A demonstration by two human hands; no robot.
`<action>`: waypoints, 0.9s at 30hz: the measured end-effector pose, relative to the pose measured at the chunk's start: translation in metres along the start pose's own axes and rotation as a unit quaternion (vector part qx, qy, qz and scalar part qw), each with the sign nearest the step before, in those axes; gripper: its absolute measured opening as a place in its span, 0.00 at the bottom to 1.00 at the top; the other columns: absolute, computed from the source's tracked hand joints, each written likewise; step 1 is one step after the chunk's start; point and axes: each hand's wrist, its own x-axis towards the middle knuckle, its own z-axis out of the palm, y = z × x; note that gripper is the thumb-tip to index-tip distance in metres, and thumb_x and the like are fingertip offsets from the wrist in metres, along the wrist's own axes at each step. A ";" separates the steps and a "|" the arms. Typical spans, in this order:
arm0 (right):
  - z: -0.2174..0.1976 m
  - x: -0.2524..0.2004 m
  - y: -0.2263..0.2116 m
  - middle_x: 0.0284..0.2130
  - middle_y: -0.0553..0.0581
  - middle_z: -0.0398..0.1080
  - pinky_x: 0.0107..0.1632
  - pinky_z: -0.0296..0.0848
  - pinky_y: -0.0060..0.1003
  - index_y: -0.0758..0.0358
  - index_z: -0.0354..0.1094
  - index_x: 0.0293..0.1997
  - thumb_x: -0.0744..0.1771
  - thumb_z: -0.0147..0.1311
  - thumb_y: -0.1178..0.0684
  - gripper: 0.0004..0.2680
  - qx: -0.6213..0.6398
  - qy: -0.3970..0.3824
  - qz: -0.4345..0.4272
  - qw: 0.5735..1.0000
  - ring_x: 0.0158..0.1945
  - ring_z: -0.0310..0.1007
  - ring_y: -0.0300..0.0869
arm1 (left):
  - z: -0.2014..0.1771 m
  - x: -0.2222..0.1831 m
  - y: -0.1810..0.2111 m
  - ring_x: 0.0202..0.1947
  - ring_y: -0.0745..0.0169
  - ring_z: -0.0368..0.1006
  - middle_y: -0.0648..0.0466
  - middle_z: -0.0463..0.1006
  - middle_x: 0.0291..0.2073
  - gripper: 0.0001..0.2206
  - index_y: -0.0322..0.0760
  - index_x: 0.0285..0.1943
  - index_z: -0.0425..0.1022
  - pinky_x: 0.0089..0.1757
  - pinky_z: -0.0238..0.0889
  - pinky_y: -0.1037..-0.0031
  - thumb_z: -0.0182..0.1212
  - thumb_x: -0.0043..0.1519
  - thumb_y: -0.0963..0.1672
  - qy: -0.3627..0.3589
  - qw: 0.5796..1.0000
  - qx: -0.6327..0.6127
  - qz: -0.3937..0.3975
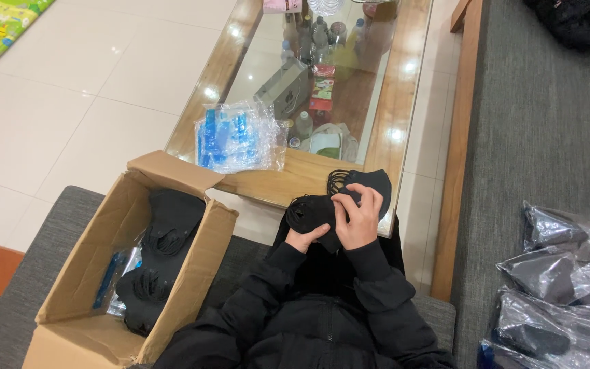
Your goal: Packaging black fabric face masks into individual plastic bags
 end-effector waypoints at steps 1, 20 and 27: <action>0.001 0.000 0.001 0.40 0.48 0.65 0.47 0.64 0.38 0.52 0.75 0.41 0.68 0.57 0.58 0.03 0.021 -0.004 -0.002 1.000 0.47 0.63 0.45 | 0.002 -0.002 0.004 0.38 0.54 0.82 0.45 0.84 0.41 0.22 0.34 0.50 0.82 0.32 0.78 0.68 0.84 0.47 0.39 -0.002 1.000 0.018 0.008; 0.026 -0.058 -0.002 0.34 0.57 0.76 0.41 0.77 0.38 0.62 0.76 0.48 0.67 0.58 0.56 0.07 0.093 -0.058 0.053 0.993 0.38 0.77 0.51 | -0.011 0.009 -0.017 0.41 0.44 0.83 0.48 0.83 0.49 0.27 0.42 0.60 0.77 0.39 0.80 0.63 0.80 0.51 0.37 0.070 0.987 -0.143 -0.034; 0.020 -0.052 0.000 0.35 0.62 0.76 0.41 0.78 0.44 0.61 0.75 0.50 0.69 0.54 0.54 0.07 0.093 -0.036 0.124 0.987 0.42 0.78 0.56 | -0.013 0.007 -0.017 0.41 0.47 0.83 0.48 0.84 0.48 0.28 0.40 0.60 0.79 0.38 0.80 0.67 0.80 0.49 0.35 0.024 0.994 -0.106 -0.025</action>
